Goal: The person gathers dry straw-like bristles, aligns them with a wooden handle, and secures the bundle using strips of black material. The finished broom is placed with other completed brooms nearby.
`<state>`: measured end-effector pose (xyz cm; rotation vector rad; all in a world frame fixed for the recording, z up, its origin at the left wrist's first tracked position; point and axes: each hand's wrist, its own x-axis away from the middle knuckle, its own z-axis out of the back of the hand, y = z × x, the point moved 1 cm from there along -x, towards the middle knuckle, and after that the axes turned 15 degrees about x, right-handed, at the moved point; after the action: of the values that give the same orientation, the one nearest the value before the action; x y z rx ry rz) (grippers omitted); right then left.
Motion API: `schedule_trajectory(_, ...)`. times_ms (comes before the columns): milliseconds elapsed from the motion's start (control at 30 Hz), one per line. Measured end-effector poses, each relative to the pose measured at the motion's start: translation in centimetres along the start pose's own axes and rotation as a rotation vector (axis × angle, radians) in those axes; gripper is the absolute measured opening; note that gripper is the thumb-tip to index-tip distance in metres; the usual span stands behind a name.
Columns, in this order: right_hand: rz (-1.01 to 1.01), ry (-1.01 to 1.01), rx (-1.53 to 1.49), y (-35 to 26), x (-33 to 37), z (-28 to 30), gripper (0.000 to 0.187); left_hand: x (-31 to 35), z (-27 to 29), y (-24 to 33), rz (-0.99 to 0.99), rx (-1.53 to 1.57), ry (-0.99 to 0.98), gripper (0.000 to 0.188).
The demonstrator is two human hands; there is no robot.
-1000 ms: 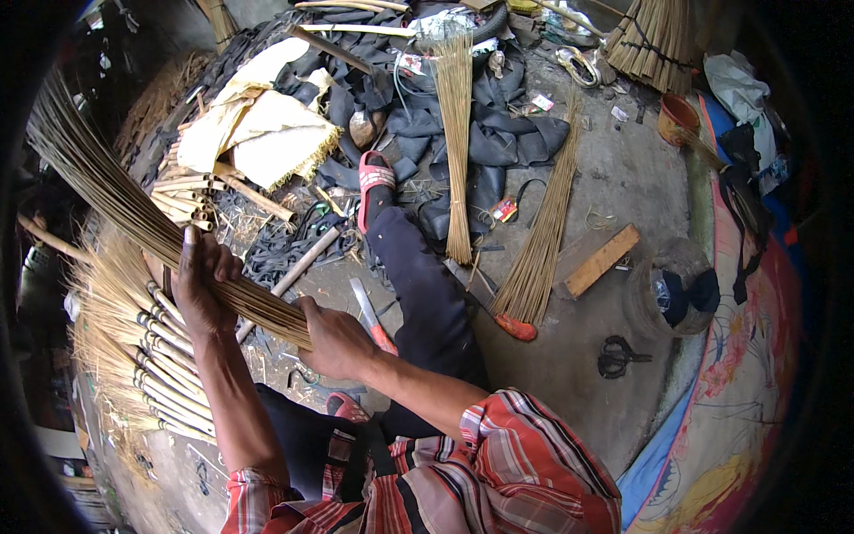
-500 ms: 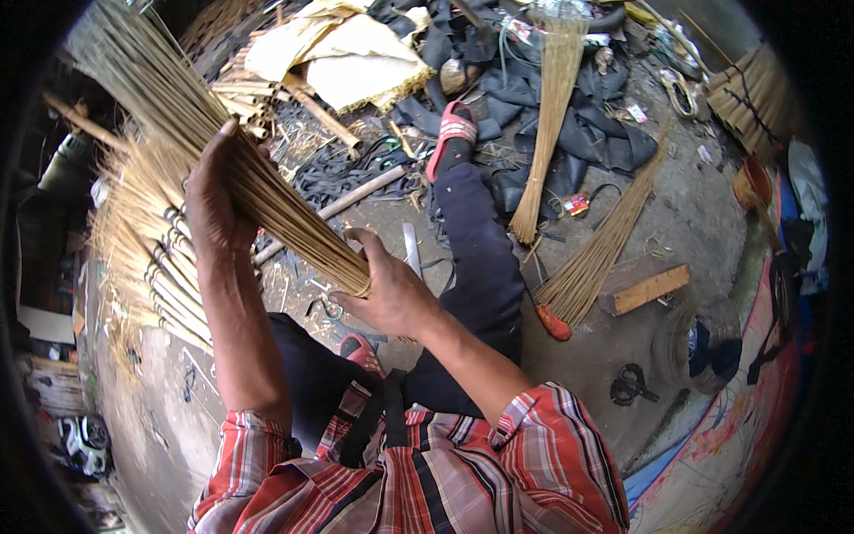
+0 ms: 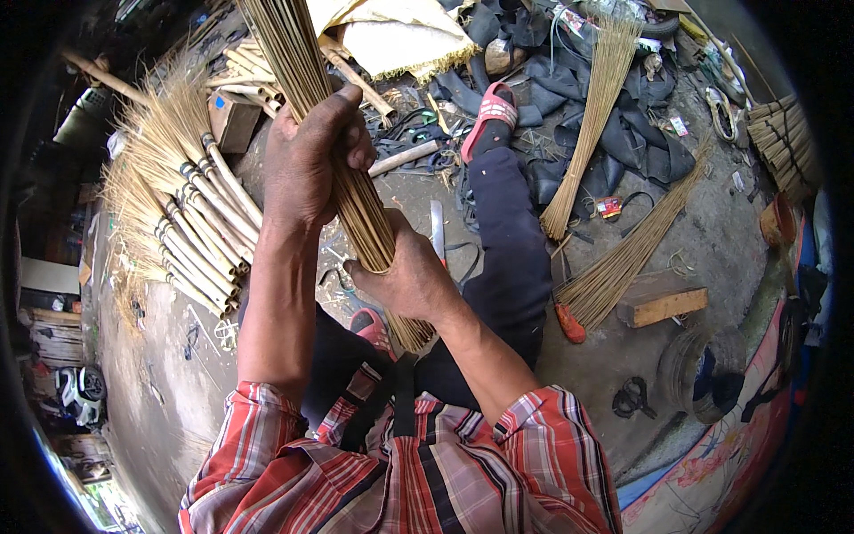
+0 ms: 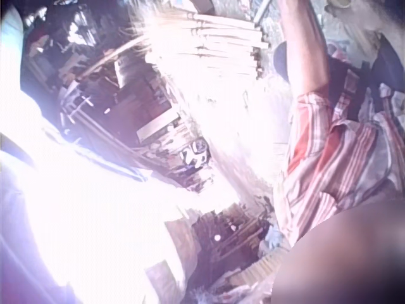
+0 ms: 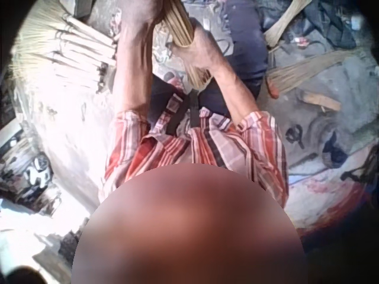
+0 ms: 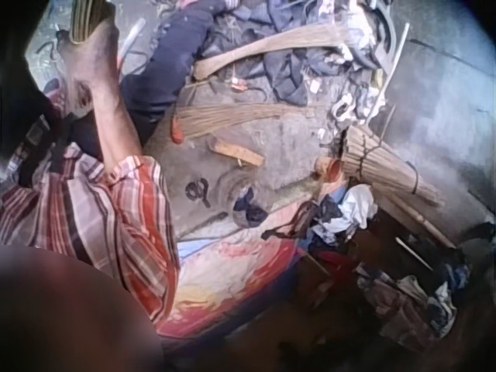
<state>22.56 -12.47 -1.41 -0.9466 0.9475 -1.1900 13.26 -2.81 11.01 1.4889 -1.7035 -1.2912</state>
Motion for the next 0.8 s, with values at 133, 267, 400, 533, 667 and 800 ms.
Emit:
schedule_trajectory(133, 0.047, 0.104, -0.119, 0.1, -1.4, 0.6, 0.054, 0.0, -1.1, -1.5, 0.027, 0.034, -0.165, 0.021)
schedule_trajectory(267, 0.293, 0.294, -0.136, 0.2, -3.0, 2.0, 0.051, 0.2, -1.2, -3.2, -0.053, -0.408, -0.423, 0.043)
schedule_trajectory(400, 0.167, 0.442, -0.425, 0.6, -4.2, 4.2, 0.034, 0.0, 2.7, -3.9, -0.183, -0.684, -0.462, 0.107)
schedule_trajectory(533, 0.118, 0.597, -0.709, 1.1, -4.6, 6.4, 0.027, 3.1, 4.8, -7.6, 0.358, -0.749, -0.663, 0.107)
schedule_trajectory(667, 0.021, 0.673, -0.856, 3.0, -4.4, 7.8, 0.029, 3.5, 5.9, -11.3, 0.377, -1.018, -0.524, 0.054)
schedule_trajectory(800, 0.205, 0.941, -1.041, 9.4, -0.5, 20.4, 0.015, 0.9, 12.2, -8.3, 0.141, -1.555, -0.563, 0.029)
